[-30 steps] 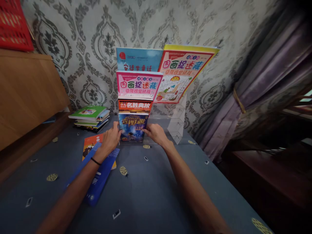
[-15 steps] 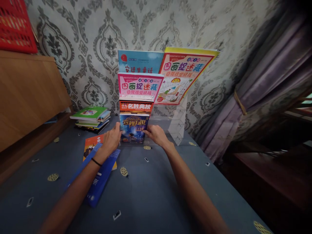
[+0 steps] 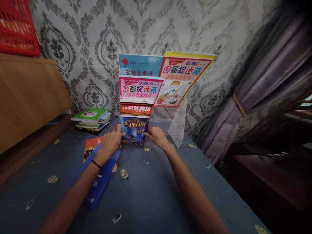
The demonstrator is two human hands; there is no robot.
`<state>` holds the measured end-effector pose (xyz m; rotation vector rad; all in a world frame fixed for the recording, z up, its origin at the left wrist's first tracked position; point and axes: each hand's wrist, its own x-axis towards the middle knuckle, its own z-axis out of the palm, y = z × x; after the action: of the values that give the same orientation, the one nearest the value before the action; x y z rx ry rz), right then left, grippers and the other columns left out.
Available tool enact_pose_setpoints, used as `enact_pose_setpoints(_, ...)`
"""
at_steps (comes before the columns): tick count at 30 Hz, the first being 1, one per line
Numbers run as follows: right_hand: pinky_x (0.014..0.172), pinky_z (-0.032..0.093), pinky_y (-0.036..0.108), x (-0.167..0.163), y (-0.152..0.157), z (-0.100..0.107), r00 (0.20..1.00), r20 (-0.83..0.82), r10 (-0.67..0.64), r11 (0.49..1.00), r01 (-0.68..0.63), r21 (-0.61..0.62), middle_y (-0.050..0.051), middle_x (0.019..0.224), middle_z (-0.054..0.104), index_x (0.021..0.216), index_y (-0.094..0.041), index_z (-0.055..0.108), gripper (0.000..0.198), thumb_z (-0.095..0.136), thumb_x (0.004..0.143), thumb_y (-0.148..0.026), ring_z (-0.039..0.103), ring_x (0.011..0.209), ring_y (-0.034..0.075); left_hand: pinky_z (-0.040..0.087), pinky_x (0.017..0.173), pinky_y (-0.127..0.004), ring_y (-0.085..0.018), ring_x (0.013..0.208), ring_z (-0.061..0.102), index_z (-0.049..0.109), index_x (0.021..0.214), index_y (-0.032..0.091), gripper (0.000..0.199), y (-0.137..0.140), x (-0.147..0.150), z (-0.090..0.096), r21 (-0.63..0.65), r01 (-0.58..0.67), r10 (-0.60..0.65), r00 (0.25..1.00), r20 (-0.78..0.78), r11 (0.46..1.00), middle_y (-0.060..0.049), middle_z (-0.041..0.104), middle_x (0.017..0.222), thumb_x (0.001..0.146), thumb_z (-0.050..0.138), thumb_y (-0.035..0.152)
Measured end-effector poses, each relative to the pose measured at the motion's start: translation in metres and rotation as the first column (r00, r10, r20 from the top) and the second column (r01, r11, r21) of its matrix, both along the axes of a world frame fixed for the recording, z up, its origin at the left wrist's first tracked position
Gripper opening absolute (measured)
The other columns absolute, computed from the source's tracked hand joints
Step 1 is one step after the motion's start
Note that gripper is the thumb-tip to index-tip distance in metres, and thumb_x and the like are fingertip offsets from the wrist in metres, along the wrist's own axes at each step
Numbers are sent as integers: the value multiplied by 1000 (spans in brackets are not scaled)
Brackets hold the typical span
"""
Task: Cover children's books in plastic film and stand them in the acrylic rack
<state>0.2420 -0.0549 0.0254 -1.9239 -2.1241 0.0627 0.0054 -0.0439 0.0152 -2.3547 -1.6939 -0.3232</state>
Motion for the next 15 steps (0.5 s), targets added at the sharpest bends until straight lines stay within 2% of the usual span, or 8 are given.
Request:
enact_pose_setpoints(6, 62, 34, 26, 0, -5, 7, 997, 68, -37, 999, 37, 6, 7, 95, 77, 95, -22, 71, 24, 55, 100, -40, 69, 91, 21, 51, 67, -34, -30, 92, 73, 48, 123, 18, 27, -2, -2, 3, 45, 16, -14, 999, -29, 999, -15, 71, 106, 105, 33, 31)
enact_pose_setpoints(15, 59, 31, 27, 3, -10, 15, 997, 70, -36, 999, 34, 40, 7, 90, 77, 90, -23, 73, 33, 53, 100, -47, 70, 88, 22, 50, 72, -33, -30, 98, 72, 44, 129, 15, 36, -3, -12, 16, -10, -5, 5, 1000, 18, 1000, -17, 72, 107, 102, 43, 38)
